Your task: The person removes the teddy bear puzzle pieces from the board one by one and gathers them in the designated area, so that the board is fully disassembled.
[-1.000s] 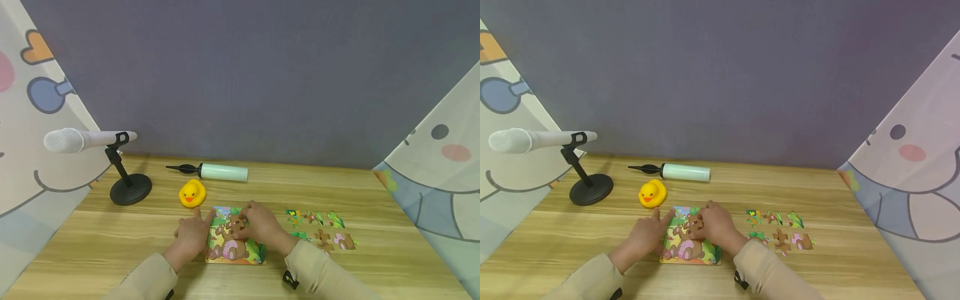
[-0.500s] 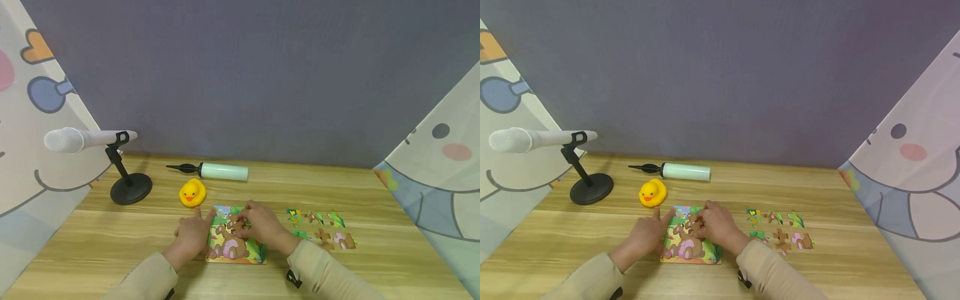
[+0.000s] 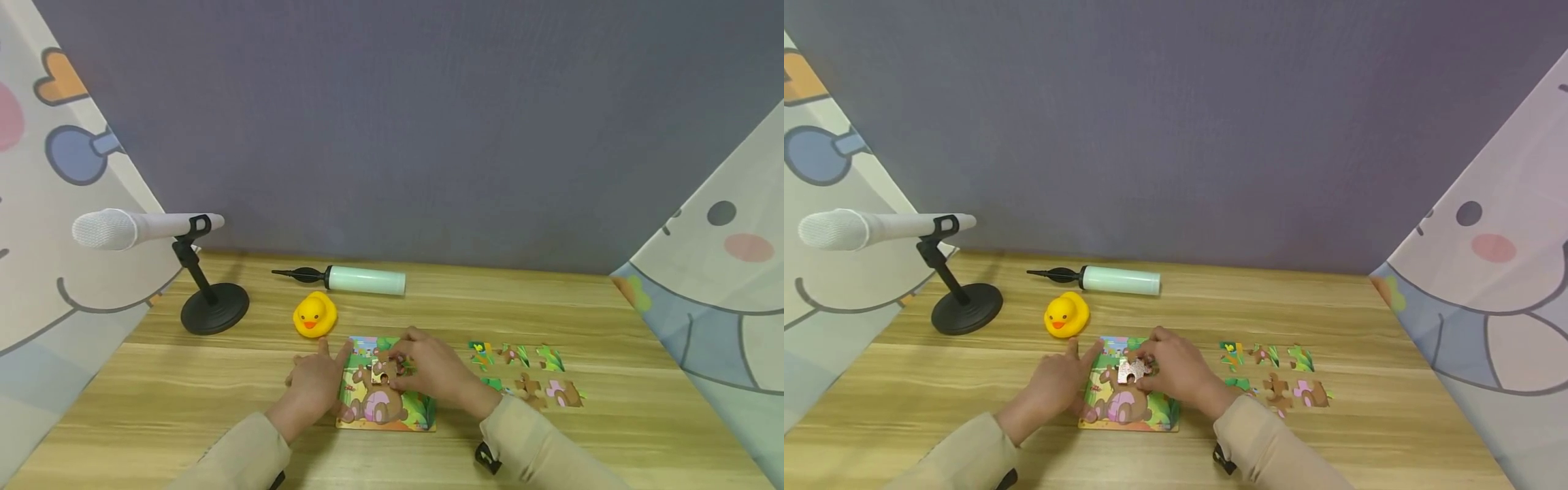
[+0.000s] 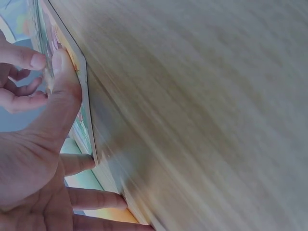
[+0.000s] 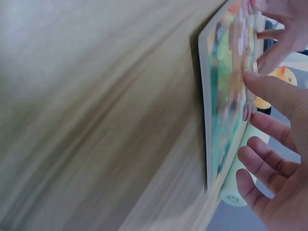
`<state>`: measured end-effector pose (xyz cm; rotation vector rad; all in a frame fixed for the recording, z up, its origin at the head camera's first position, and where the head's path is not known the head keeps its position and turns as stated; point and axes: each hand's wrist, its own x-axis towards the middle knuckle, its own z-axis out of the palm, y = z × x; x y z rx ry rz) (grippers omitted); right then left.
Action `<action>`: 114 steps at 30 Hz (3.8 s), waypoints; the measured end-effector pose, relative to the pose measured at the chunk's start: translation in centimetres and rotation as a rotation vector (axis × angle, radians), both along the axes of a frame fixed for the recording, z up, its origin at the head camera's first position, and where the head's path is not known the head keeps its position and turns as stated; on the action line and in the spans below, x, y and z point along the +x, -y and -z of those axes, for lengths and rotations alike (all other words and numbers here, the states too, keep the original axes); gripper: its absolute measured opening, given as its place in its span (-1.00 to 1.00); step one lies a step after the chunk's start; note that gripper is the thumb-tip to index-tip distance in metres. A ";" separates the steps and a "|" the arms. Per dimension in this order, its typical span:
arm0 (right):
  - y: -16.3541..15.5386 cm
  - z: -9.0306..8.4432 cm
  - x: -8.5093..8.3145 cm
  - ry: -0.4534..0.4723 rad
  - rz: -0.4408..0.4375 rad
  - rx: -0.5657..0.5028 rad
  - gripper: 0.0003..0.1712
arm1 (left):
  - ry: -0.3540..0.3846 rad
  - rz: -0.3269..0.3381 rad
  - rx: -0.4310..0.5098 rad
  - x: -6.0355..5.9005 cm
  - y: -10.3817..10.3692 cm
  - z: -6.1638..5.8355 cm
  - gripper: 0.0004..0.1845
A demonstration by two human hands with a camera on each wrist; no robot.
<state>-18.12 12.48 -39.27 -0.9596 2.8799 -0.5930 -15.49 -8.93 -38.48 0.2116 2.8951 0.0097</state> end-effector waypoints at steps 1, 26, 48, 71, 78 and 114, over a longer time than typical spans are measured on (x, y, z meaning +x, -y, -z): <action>-0.2 -0.1 0.1 0.003 0.007 -0.003 -0.51 | 0.004 -0.003 0.000 0.0 0.0 0.0 0.32; -8.3 -2.0 2.5 0.051 0.015 -0.134 -0.50 | -0.008 0.092 0.100 0.1 1.0 0.0 0.30; -18.3 -1.8 6.5 -0.094 0.053 -0.127 -0.50 | 0.000 0.060 0.124 0.0 0.6 0.0 0.29; -23.9 2.7 9.6 -0.087 0.087 -0.087 -0.47 | 0.003 0.080 0.103 0.0 0.8 -0.1 0.29; -24.0 3.0 9.7 -0.137 0.086 -0.049 -0.44 | 0.002 0.069 0.095 0.1 0.7 -0.2 0.29; -7.0 -1.6 6.0 0.148 0.044 -0.377 -0.65 | -0.016 0.070 0.091 0.1 1.0 0.1 0.30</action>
